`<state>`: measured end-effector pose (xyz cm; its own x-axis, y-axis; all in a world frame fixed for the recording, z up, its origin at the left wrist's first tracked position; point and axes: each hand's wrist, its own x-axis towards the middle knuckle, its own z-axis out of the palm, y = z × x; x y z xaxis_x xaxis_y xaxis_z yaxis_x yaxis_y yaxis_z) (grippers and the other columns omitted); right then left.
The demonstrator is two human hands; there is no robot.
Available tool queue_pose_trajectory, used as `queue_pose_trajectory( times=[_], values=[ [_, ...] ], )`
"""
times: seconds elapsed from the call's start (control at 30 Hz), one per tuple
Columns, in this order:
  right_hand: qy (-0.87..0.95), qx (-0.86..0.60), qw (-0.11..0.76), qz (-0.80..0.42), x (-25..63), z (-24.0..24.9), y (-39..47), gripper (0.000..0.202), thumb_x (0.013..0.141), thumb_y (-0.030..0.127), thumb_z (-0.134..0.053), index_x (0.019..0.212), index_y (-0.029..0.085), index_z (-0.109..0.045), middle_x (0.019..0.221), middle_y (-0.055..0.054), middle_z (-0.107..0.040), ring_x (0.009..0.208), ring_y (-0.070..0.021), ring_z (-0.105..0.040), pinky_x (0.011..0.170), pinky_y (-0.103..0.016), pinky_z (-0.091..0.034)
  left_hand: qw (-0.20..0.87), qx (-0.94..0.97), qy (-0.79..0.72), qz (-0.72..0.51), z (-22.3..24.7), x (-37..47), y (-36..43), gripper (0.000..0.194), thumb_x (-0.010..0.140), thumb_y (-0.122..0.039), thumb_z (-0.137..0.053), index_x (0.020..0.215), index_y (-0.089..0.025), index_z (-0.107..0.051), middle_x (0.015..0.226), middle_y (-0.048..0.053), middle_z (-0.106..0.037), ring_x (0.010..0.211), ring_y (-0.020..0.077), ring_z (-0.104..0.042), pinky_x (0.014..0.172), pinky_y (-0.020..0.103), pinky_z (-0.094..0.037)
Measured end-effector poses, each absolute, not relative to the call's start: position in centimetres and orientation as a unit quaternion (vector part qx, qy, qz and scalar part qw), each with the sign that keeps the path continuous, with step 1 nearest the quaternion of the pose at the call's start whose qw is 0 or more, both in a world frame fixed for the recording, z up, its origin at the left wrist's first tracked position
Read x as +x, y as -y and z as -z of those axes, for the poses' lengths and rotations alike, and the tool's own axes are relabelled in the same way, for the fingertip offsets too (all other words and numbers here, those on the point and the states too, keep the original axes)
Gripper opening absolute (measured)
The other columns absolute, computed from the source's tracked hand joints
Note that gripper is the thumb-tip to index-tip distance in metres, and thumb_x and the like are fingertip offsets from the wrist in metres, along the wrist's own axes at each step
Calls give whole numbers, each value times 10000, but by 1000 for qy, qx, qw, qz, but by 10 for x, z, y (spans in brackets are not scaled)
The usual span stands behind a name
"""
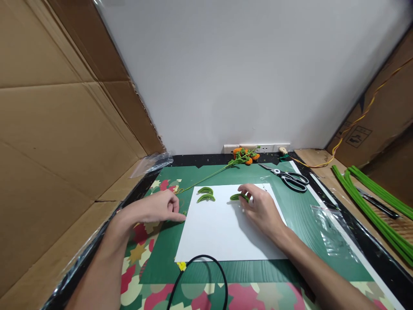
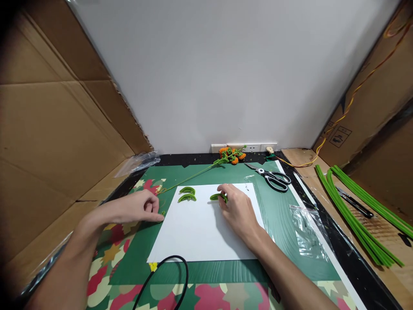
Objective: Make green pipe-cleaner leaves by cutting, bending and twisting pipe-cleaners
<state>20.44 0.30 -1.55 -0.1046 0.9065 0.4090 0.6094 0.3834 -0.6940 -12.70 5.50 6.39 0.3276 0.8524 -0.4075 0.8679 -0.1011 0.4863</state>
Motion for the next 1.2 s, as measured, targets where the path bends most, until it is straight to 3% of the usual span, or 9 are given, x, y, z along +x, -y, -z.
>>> queue_pose_trajectory(
  times=[0.13,0.27,0.43,0.6,0.77,0.97,1.2],
  values=[
    [715,-512,427,-211,201,17,-5,193,915,117,-576,1040,222,-678,989,-45,-740,768,-193,-642,688,-289,-462,365,745,-557,35,-65,-123,-53,204,700,-407,-786,663,-223,-707,593,-14,-612,547,169,-515,506,260,-327],
    [709,-492,437,-253,197,16,-6,186,909,89,-601,1010,216,-691,972,-39,-743,795,-188,-654,715,-291,-482,370,780,-505,24,-70,-103,-51,206,802,-378,-702,721,-209,-617,640,-38,-532,607,153,-468,550,249,-327],
    [731,-491,399,-256,195,18,-7,206,866,22,-685,921,218,-715,899,-22,-744,878,-218,-657,782,-324,-476,353,804,-467,-102,-65,-66,-39,75,866,-283,-623,887,-211,-629,795,-25,-584,694,147,-507,607,235,-361],
    [772,-473,370,-208,194,18,-7,262,854,7,-740,1011,214,-704,998,-36,-751,962,-240,-637,851,-363,-468,373,781,-472,-168,-44,-35,-27,100,874,-299,-643,913,-207,-635,690,-47,-572,603,138,-529,562,233,-370],
    [800,-437,372,-174,197,13,-5,381,839,96,-834,1152,239,-670,1123,-36,-732,1040,-251,-622,895,-381,-461,336,778,-484,-217,-25,-23,-20,109,898,-317,-644,900,-208,-646,720,-39,-593,585,129,-513,566,245,-375],
    [810,-466,322,-153,210,4,-2,353,807,228,-901,1067,226,-662,1071,-47,-699,999,-268,-588,842,-385,-444,312,782,-493,-221,-17,-19,-14,121,928,-323,-628,875,-215,-620,626,-73,-478,579,132,-451,571,250,-342],
    [826,-400,365,-156,210,-3,2,127,986,295,-736,967,210,-643,945,-28,-666,910,-216,-550,817,-342,-435,341,766,-478,-261,-21,-14,-7,193,950,-395,-640,890,-212,-630,632,-79,-448,561,120,-410,534,238,-309]
  ],
)
